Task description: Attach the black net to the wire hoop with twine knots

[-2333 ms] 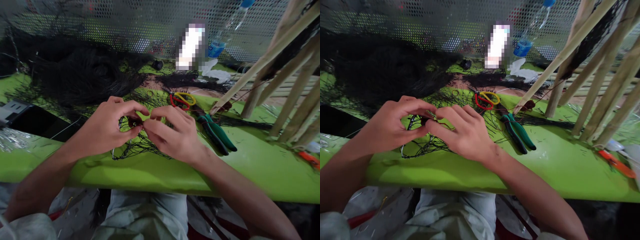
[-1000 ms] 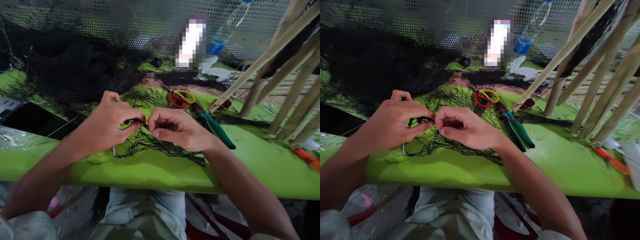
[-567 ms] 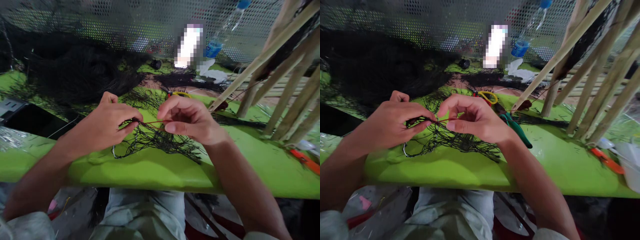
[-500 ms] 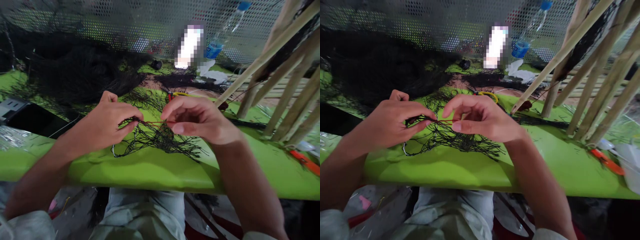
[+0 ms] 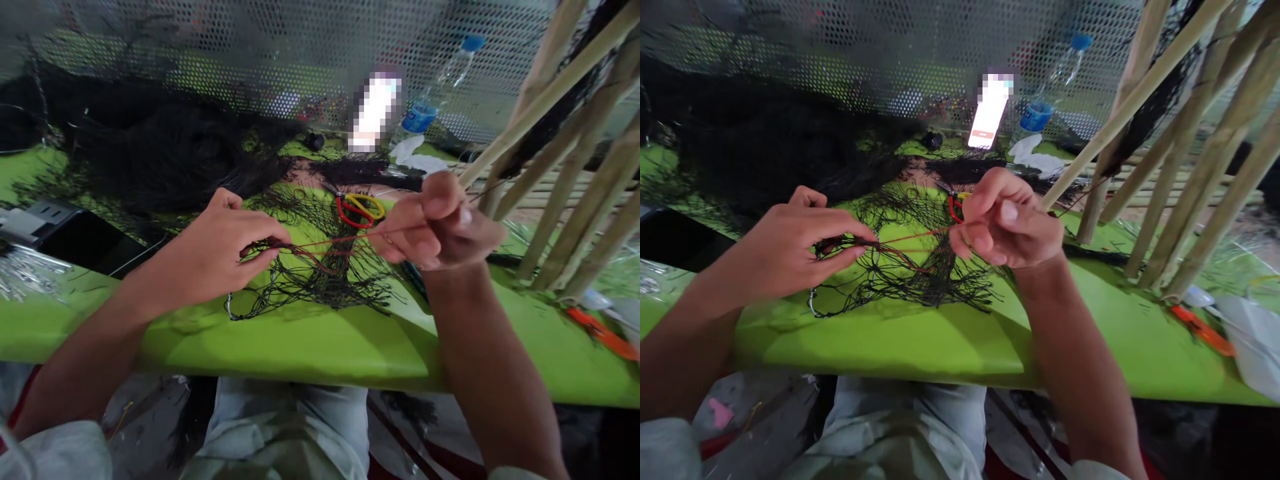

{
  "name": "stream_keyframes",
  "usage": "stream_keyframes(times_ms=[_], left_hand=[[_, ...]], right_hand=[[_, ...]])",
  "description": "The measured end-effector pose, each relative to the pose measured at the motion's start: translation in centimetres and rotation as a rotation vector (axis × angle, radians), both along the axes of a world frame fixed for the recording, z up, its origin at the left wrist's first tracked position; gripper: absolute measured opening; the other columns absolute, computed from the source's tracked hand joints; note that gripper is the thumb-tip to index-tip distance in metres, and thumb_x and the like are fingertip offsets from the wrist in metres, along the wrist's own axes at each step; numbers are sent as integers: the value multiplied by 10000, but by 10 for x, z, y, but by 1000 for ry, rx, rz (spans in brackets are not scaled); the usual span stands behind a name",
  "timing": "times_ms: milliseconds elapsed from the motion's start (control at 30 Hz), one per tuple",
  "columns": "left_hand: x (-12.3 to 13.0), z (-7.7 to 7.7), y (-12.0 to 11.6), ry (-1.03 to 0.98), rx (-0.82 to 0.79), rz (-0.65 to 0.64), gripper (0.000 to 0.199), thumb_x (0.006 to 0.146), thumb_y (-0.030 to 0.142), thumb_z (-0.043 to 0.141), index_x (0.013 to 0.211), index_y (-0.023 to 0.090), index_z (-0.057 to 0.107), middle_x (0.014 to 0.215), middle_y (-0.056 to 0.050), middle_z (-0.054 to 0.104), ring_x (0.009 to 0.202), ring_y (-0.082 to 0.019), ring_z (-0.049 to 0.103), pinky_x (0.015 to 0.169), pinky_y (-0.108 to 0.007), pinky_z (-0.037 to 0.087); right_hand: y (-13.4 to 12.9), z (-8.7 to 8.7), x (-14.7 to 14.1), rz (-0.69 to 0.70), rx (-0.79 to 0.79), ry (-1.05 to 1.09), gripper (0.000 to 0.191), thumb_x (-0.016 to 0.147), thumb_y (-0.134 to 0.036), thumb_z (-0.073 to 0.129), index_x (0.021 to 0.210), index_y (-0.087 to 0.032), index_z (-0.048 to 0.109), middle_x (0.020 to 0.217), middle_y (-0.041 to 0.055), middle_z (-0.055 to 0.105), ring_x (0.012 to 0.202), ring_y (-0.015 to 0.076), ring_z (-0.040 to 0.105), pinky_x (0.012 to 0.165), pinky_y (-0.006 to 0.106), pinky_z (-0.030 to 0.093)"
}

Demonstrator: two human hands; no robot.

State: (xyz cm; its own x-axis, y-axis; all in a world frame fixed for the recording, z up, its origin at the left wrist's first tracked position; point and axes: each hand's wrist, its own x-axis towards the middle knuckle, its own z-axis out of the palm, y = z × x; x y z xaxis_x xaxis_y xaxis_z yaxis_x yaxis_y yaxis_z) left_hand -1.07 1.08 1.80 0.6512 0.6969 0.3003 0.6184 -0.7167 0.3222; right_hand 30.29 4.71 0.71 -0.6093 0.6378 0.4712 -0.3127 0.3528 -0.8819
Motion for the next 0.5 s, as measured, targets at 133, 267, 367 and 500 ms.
stream_keyframes(times_ms=[133, 267, 367, 500], left_hand=[[0, -1, -1, 3, 6, 36, 193, 1029, 279, 597, 1132, 294, 759, 850, 53, 749, 704, -151, 542, 879, -356, 341], [-1, 0, -2, -2, 19, 39, 208, 1019, 261, 588, 1134, 291, 758, 874, 46, 754, 734, -159, 555, 882, -359, 347], [-2, 0, -1, 11, 29, 47, 222, 1024, 254, 573, 1130, 294, 764, 921, 39, 775, 776, -166, 581, 897, -365, 344], [-3, 1, 3, 62, 33, 109, 197, 1011, 239, 582, 1070, 283, 764, 951, 35, 802, 795, -171, 585, 935, -384, 328]], right_hand=[[10, -16, -1, -116, -120, -20, 493, 759, -747, 783, 1001, -342, 641, 869, -70, 743, 426, 32, 468, 445, 215, 396], [5, -22, -1, -289, -52, -149, 766, 641, -953, 631, 1191, -422, 665, 1051, -17, 805, 402, 36, 387, 425, 243, 350], [-13, -7, 2, -259, -15, -192, 572, 769, -833, 650, 1194, -456, 711, 1076, -19, 832, 322, 21, 309, 329, 230, 260], [-38, 28, 10, -406, 396, -593, 279, 958, -423, 705, 1227, -413, 780, 1094, -4, 836, 475, 76, 563, 492, 270, 482]])
